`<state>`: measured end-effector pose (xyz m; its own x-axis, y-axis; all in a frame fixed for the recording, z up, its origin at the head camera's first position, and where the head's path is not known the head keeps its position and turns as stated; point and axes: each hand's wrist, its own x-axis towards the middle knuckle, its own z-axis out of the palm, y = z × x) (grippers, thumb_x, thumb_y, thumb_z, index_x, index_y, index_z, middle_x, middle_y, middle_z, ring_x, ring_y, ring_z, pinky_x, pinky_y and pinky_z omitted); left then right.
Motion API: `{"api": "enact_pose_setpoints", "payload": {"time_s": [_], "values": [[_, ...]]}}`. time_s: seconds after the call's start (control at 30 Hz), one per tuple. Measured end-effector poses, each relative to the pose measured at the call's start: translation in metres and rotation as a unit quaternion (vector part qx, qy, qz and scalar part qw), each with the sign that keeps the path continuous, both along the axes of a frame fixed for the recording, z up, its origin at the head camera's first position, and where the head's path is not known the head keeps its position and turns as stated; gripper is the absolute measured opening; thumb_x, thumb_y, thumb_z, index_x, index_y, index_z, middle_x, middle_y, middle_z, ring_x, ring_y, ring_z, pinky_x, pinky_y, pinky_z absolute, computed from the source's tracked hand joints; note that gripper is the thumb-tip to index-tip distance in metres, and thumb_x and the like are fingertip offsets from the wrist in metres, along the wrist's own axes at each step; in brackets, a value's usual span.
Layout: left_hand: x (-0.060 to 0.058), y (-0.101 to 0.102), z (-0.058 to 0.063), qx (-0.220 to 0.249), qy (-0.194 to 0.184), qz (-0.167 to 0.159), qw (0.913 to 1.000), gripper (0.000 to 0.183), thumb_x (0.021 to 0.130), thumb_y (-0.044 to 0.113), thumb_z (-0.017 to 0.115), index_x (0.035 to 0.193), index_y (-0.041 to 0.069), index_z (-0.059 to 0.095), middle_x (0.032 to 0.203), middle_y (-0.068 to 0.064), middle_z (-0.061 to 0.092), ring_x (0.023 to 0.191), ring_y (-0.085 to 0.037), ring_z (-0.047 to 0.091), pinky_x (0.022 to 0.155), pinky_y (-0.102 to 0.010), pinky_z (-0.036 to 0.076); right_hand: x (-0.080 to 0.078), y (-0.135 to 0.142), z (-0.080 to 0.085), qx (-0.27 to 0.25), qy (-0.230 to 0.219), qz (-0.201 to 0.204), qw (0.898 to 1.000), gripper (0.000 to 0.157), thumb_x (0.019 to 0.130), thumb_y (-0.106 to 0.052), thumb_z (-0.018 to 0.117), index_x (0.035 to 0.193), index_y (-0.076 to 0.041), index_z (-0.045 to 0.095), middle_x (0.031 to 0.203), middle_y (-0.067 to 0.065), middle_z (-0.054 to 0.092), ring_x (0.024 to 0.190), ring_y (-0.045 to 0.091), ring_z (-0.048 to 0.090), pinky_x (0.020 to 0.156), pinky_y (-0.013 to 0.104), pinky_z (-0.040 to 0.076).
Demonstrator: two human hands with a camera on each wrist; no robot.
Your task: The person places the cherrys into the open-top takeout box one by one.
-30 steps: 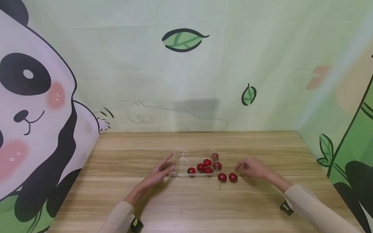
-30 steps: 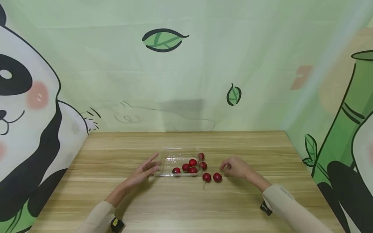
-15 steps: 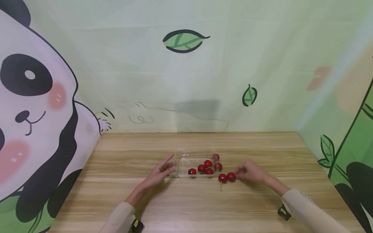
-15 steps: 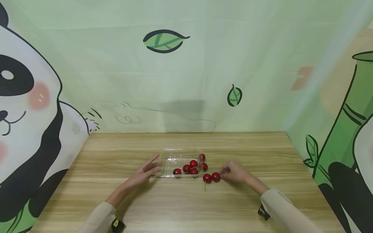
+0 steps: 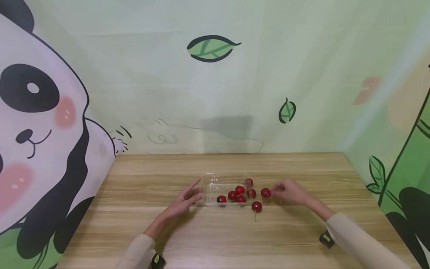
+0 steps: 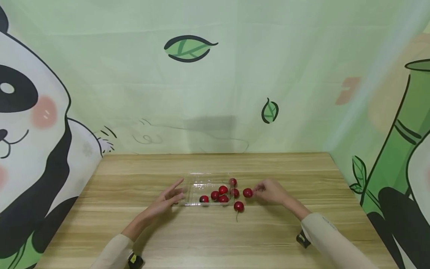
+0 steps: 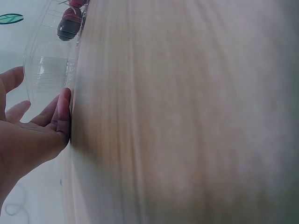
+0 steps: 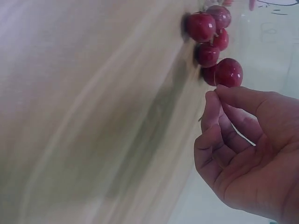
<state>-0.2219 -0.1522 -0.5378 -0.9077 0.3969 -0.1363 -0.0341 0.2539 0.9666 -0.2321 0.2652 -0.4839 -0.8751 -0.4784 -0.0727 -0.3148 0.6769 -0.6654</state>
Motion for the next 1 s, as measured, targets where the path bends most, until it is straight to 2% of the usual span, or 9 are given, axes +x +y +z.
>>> {"api": "enact_pose_setpoints", "payload": {"time_s": [0.2, 0.43, 0.67, 0.77, 1.0], "values": [[0.000, -0.001, 0.001, 0.001, 0.005, -0.010, 0.9999, 0.066, 0.107, 0.020, 0.053, 0.165, 0.016, 0.020, 0.159, -0.027, 0.039, 0.144, -0.043, 0.044, 0.117, -0.053, 0.041, -0.010, -0.016, 0.016, 0.006, 0.008, -0.005, 1.000, 0.013, 0.095, -0.006, 0.065, 0.098, 0.003, 0.075, 0.082, 0.017, 0.074, 0.062, 0.009, 0.057, 0.054, 0.018, 0.047], [0.000, -0.001, 0.002, 0.003, 0.009, -0.015, 0.9998, 0.066, 0.108, 0.021, 0.053, 0.165, 0.016, 0.019, 0.158, -0.029, 0.039, 0.143, -0.045, 0.044, 0.116, -0.055, 0.042, -0.018, -0.041, 0.031, 0.009, 0.019, 0.002, 1.000, 0.014, 0.097, -0.009, 0.066, 0.098, 0.001, 0.075, 0.086, 0.016, 0.075, 0.069, 0.017, 0.067, 0.057, 0.020, 0.053], [0.002, -0.001, 0.003, 0.009, 0.007, -0.016, 0.9998, 0.067, 0.107, 0.020, 0.053, 0.165, 0.015, 0.019, 0.158, -0.029, 0.039, 0.143, -0.046, 0.044, 0.117, -0.055, 0.041, -0.019, -0.067, 0.027, -0.019, 0.033, 0.025, 0.999, 0.012, 0.095, -0.008, 0.068, 0.095, 0.002, 0.076, 0.083, 0.013, 0.076, 0.067, 0.022, 0.067, 0.056, 0.018, 0.051], [0.002, -0.001, 0.003, 0.009, 0.008, -0.017, 0.9998, 0.067, 0.107, 0.020, 0.053, 0.165, 0.014, 0.018, 0.159, -0.030, 0.038, 0.143, -0.046, 0.044, 0.117, -0.055, 0.040, -0.019, -0.078, 0.026, -0.027, 0.023, 0.032, 0.999, 0.013, 0.095, -0.008, 0.069, 0.095, 0.002, 0.076, 0.082, 0.014, 0.076, 0.065, 0.023, 0.068, 0.055, 0.018, 0.050], [0.001, -0.001, 0.002, 0.006, 0.008, -0.015, 0.9998, 0.067, 0.107, 0.021, 0.054, 0.164, 0.014, 0.019, 0.158, -0.029, 0.039, 0.143, -0.045, 0.044, 0.117, -0.055, 0.040, -0.018, -0.099, 0.023, 0.011, 0.033, 0.057, 0.998, 0.009, 0.094, -0.009, 0.071, 0.096, -0.003, 0.077, 0.081, 0.011, 0.076, 0.061, 0.009, 0.062, 0.054, 0.018, 0.051]]}}
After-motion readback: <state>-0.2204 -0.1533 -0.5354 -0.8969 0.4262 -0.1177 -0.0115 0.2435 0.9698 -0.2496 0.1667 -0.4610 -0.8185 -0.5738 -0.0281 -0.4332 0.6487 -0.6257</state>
